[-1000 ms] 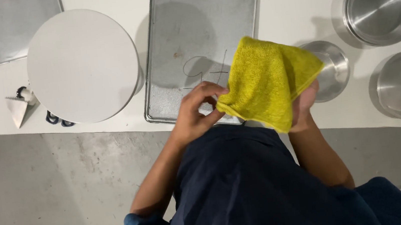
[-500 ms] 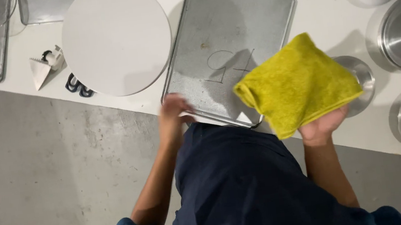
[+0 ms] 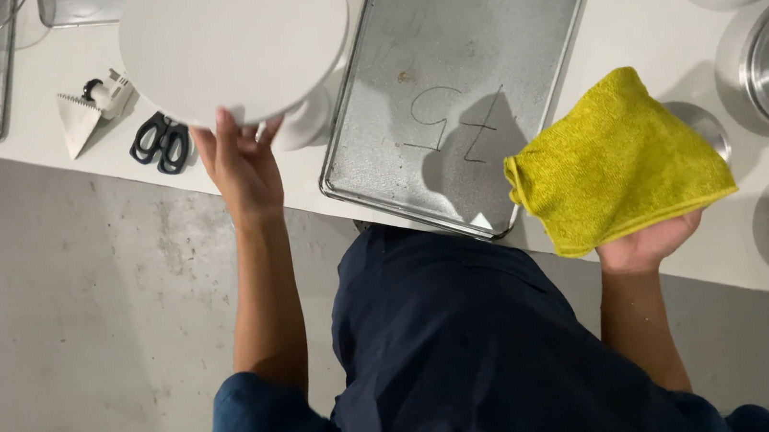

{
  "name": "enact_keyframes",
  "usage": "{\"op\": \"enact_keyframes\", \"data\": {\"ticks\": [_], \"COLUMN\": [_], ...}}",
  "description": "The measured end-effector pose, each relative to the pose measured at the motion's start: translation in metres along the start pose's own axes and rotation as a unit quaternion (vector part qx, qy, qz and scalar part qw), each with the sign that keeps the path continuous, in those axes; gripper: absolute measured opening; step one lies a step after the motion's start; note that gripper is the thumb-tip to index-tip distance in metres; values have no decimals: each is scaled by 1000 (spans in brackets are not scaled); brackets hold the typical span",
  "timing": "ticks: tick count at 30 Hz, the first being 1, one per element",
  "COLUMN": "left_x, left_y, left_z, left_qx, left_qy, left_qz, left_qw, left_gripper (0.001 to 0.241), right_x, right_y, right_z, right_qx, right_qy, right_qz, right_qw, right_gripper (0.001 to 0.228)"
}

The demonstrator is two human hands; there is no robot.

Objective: Wiping down baking trays with a yellow cloth and placing them onto a storage shelf.

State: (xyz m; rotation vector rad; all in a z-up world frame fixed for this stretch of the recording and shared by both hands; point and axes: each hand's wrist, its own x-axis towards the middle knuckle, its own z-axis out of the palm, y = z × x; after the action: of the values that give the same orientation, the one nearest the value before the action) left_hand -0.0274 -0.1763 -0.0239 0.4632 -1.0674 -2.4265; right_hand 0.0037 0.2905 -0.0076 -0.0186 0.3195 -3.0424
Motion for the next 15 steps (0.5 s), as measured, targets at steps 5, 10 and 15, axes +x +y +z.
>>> {"op": "enact_keyframes", "data": {"ticks": [5,10,15], "left_x": [55,138,219], "left_y": [-13,-56,-97], "left_z": [18,11,2], "left_qx": [-3,-25,-46], "left_qy": [-67,-116,-174], "left_qz": [4,-16,-18], "left_qw": [998,993,984], "left_gripper": [60,60,56], "right_x": [-4,-13,-17], "right_y": [2,18,37], "right_z": [-16,-16,-23], "right_qx": [-29,-68,-33], "right_qy": [-31,7,20], "right_qz": [-15,-81,-129], "right_qw": [999,994,991], "right_gripper": [59,57,65]}}
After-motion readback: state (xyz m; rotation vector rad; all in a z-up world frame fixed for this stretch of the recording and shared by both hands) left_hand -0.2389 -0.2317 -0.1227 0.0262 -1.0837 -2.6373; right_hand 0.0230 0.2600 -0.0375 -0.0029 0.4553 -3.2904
